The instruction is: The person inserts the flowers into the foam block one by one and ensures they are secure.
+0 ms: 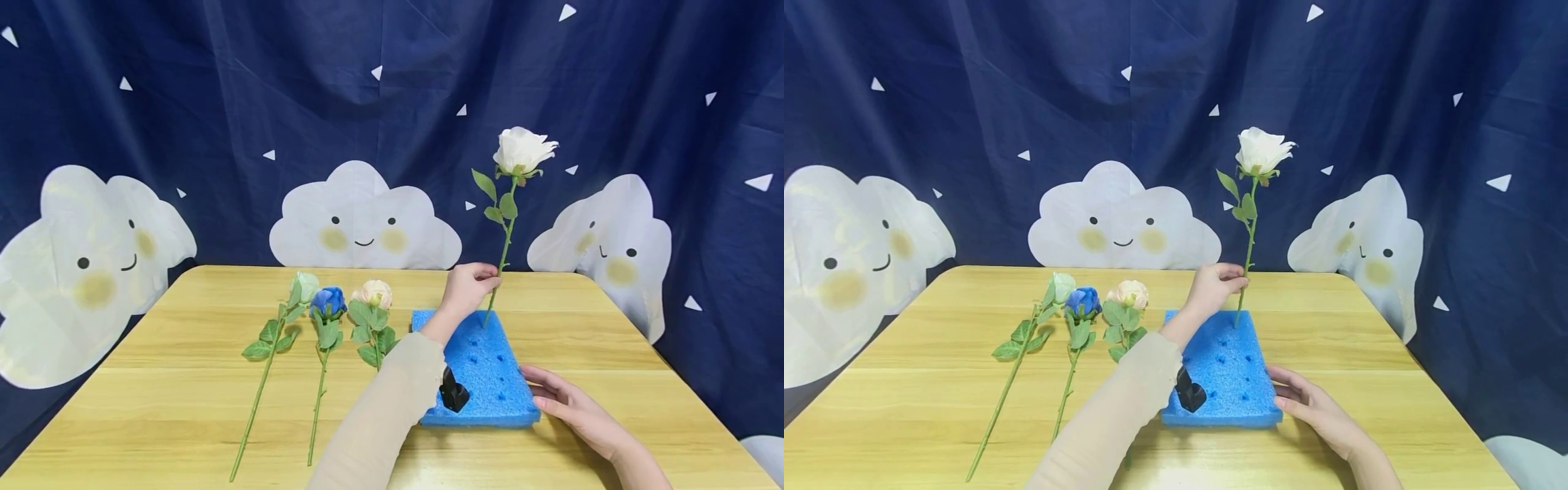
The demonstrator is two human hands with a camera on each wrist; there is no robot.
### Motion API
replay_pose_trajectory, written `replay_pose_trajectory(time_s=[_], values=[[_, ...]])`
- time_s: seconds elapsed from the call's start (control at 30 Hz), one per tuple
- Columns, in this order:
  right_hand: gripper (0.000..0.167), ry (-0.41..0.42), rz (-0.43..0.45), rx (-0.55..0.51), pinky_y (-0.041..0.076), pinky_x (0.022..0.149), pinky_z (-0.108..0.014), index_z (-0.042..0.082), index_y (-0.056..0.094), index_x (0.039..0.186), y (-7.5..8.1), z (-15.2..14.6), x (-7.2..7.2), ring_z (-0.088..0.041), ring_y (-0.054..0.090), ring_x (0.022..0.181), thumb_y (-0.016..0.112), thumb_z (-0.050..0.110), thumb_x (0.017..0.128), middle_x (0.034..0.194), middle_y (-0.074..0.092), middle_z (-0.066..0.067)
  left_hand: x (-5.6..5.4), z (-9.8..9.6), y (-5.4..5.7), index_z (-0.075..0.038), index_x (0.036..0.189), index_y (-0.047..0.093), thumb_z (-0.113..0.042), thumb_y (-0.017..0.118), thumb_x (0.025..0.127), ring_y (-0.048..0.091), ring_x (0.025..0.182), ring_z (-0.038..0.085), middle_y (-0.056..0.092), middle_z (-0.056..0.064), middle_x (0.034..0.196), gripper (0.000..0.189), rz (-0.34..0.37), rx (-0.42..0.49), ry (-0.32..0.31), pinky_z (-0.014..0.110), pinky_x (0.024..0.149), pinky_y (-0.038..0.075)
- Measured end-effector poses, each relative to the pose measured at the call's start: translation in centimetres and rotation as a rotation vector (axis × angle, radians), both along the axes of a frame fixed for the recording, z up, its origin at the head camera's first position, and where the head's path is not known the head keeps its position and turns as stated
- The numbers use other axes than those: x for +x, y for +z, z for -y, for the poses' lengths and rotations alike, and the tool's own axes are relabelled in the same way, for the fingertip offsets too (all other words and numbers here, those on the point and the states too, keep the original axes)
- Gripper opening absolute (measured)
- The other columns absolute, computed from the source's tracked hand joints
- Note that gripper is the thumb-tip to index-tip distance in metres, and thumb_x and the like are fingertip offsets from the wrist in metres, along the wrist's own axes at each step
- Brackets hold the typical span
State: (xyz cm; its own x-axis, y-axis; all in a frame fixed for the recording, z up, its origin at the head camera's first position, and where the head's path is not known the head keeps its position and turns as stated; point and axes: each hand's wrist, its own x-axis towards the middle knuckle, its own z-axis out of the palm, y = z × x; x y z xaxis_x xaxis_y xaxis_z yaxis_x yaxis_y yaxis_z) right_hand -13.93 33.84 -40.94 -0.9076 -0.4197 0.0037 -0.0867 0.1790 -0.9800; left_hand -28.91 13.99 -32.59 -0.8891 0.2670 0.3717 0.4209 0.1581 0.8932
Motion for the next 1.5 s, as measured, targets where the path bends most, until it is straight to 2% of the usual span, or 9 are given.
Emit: replay_pose_trajectory(time_s=[0.23, 0.37, 0.6, 0.87, 1.2, 1.3, 1.4, 1.5], values=[[0.050, -0.013, 0.000, 0.008, 0.036, 0.094, -0.013, -0.013, 0.022, 0.139, 0.0, 0.0, 0.0, -0.002, 0.048, 0.116, 0.042, 0.006, 0.098, 0.130, 0.047, 0.016, -0.4, 0.1, -0.8, -0.005, 0.091, 0.071, -0.011, 0.071, 0.083, 0.063, 0.080, 0.009, 0.070, 0.002, 0.086, 0.010, -0.010, -0.050, 0.022, 0.016, 0.068, 0.048], [0.050, -0.016, 0.001, 0.011, 0.036, 0.094, -0.013, -0.014, 0.022, 0.139, -0.1, 0.0, 0.0, -0.002, 0.047, 0.116, 0.042, 0.006, 0.098, 0.129, 0.047, 0.016, -0.5, 0.1, -1.0, -0.004, 0.090, 0.072, -0.011, 0.071, 0.082, 0.063, 0.079, 0.008, 0.071, 0.003, 0.087, 0.010, -0.003, -0.070, 0.013, 0.014, 0.064, 0.047], [0.050, -0.005, 0.004, 0.008, 0.036, 0.093, -0.012, -0.014, 0.021, 0.139, -0.1, 0.0, -0.1, -0.001, 0.048, 0.116, 0.041, 0.007, 0.098, 0.129, 0.046, 0.018, -0.4, 0.0, -1.1, -0.006, 0.088, 0.074, -0.013, 0.071, 0.082, 0.061, 0.073, 0.005, 0.071, 0.001, 0.085, 0.010, -0.046, -0.170, 0.010, 0.013, 0.060, 0.046], [0.051, -0.006, 0.012, 0.012, 0.036, 0.093, -0.012, -0.014, 0.021, 0.139, 0.0, 0.0, 0.1, -0.001, 0.048, 0.115, 0.041, 0.008, 0.098, 0.129, 0.046, 0.017, -0.4, 0.1, -1.9, -0.007, 0.090, 0.075, -0.015, 0.070, 0.083, 0.064, 0.069, 0.006, 0.071, 0.001, 0.086, 0.011, 0.049, -0.183, 0.019, 0.015, 0.058, 0.049], [0.053, -0.012, 0.009, 0.001, 0.036, 0.093, -0.012, -0.014, 0.017, 0.140, 0.0, 0.1, 0.1, 0.001, 0.047, 0.115, 0.042, 0.007, 0.098, 0.128, 0.046, 0.019, -0.2, 0.0, -1.8, -0.006, 0.088, 0.075, -0.014, 0.071, 0.082, 0.063, 0.066, 0.007, 0.071, 0.002, 0.082, 0.011, 0.074, -0.179, 0.021, 0.016, 0.057, 0.049], [0.054, 0.005, 0.015, -0.004, 0.036, 0.094, -0.012, -0.015, 0.015, 0.140, 0.0, 0.1, 0.1, 0.002, 0.045, 0.117, 0.042, 0.007, 0.098, 0.134, 0.043, 0.010, -0.3, 0.0, -1.9, -0.006, 0.089, 0.075, -0.014, 0.071, 0.082, 0.064, 0.067, 0.008, 0.071, 0.002, 0.083, 0.011, 0.082, -0.180, 0.023, 0.016, 0.057, 0.049], [0.057, 0.020, 0.027, 0.003, 0.035, 0.095, -0.012, -0.015, 0.013, 0.140, 0.0, 0.1, 0.2, 0.004, 0.043, 0.118, 0.044, 0.006, 0.097, 0.145, 0.032, -0.014, -0.3, 0.0, -1.9, -0.006, 0.089, 0.075, -0.014, 0.071, 0.083, 0.063, 0.070, 0.008, 0.071, 0.002, 0.085, 0.011, 0.066, -0.195, 0.017, 0.016, 0.058, 0.048], [0.061, 0.032, 0.043, 0.001, 0.034, 0.095, -0.012, -0.015, 0.010, 0.141, 0.1, 0.0, 0.2, 0.006, 0.041, 0.118, 0.046, 0.005, 0.096, 0.146, 0.013, -0.034, -0.2, 0.0, -1.7, -0.006, 0.088, 0.075, -0.014, 0.071, 0.083, 0.063, 0.074, 0.009, 0.071, 0.002, 0.085, 0.011, 0.033, -0.218, 0.011, 0.016, 0.060, 0.048]])
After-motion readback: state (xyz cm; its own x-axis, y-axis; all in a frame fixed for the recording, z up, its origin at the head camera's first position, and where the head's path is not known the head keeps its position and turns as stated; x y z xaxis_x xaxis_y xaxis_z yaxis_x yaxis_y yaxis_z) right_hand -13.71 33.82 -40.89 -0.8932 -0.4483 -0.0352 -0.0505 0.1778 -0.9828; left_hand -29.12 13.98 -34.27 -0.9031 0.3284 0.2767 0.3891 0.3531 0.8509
